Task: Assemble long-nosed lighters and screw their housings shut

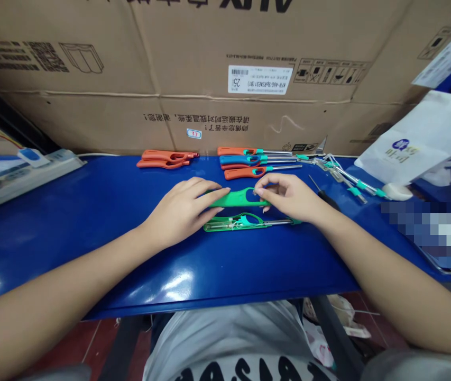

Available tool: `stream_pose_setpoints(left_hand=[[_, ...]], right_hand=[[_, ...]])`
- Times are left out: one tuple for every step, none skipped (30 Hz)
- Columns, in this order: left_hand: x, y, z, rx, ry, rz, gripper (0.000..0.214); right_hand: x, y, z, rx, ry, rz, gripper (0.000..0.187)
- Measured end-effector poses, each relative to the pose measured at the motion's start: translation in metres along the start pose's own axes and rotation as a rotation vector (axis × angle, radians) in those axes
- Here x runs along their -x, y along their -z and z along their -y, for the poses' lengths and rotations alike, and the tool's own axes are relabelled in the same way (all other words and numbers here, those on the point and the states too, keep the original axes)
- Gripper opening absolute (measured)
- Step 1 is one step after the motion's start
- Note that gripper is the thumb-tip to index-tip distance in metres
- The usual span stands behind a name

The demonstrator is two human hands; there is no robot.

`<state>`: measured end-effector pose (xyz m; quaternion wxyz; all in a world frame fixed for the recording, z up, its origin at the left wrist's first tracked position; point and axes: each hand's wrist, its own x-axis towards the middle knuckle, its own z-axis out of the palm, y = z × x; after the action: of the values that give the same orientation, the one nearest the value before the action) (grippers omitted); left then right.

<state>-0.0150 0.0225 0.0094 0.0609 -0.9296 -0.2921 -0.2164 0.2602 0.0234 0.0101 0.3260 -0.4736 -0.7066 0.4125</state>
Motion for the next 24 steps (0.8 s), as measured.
stream_pose_setpoints(left_hand=[[0.000,0.000,0.000,0.024,-0.002,0.004,0.036],[0.001,0.000,-0.001,0.060,-0.003,0.015,0.037],[0.001,0.001,-0.002,0.105,-0.001,0.034,0.037],[0.001,0.001,-0.003,0.153,0.005,0.061,0.037],[0.002,0.002,-0.004,0.199,0.012,0.092,0.036],[0.002,0.003,-0.005,0.237,0.017,0.124,0.035],[0.001,0.003,-0.005,0.266,0.017,0.154,0.033],[0.001,0.004,-0.006,0.285,0.013,0.179,0.031],[0.001,0.005,-0.006,0.295,0.002,0.198,0.029],[0.000,0.006,-0.006,0.299,-0.010,0.212,0.027],[0.000,0.006,-0.006,0.299,-0.019,0.225,0.026],[-0.001,0.006,-0.006,0.296,-0.023,0.239,0.026],[-0.001,0.007,-0.005,0.288,-0.021,0.254,0.025],[-0.001,0.007,-0.005,0.277,-0.017,0.268,0.025],[-0.001,0.007,-0.005,0.267,-0.013,0.282,0.025],[-0.001,0.007,-0.005,0.258,-0.008,0.293,0.025],[-0.001,0.007,-0.005,0.248,-0.002,0.303,0.025],[-0.001,0.007,-0.005,0.236,0.004,0.310,0.025],[-0.001,0.008,-0.005,0.221,0.009,0.317,0.025],[-0.001,0.008,-0.006,0.204,0.012,0.323,0.025],[-0.001,0.009,-0.006,0.185,0.015,0.329,0.026],[-0.001,0.010,-0.006,0.169,0.017,0.336,0.026],[-0.001,0.011,-0.006,0.155,0.018,0.341,0.026],[-0.001,0.011,-0.006,0.145,0.021,0.346,0.026]], right_hand=[[0.000,0.000,0.000,-0.040,-0.039,0.025,0.018],[0.000,0.001,0.000,-0.043,-0.052,0.051,0.019],[0.000,0.002,0.000,-0.012,-0.033,0.075,0.022],[0.001,0.003,0.001,0.043,0.017,0.099,0.027],[0.002,0.004,0.001,0.117,0.088,0.131,0.031],[0.004,0.004,0.002,0.197,0.168,0.166,0.035],[0.005,0.005,0.003,0.273,0.244,0.201,0.037],[0.007,0.005,0.004,0.334,0.303,0.233,0.038],[0.008,0.004,0.005,0.379,0.339,0.263,0.037],[0.008,0.004,0.005,0.410,0.357,0.286,0.036],[0.009,0.003,0.005,0.432,0.366,0.299,0.034],[0.009,0.002,0.005,0.447,0.375,0.304,0.032],[0.009,0.001,0.004,0.456,0.383,0.308,0.031],[0.008,0.000,0.003,0.460,0.391,0.313,0.031],[0.008,-0.002,0.002,0.461,0.397,0.316,0.031],[0.008,-0.003,0.001,0.460,0.399,0.318,0.031],[0.007,-0.004,0.000,0.459,0.399,0.319,0.031],[0.007,-0.005,-0.001,0.457,0.399,0.319,0.031],[0.007,-0.006,-0.002,0.457,0.397,0.319,0.030],[0.007,-0.007,-0.003,0.458,0.396,0.318,0.030],[0.007,-0.008,-0.004,0.457,0.394,0.316,0.029],[0.007,-0.009,-0.004,0.456,0.395,0.313,0.029],[0.007,-0.009,-0.004,0.455,0.395,0.310,0.029],[0.007,-0.010,-0.004,0.455,0.395,0.305,0.029]])
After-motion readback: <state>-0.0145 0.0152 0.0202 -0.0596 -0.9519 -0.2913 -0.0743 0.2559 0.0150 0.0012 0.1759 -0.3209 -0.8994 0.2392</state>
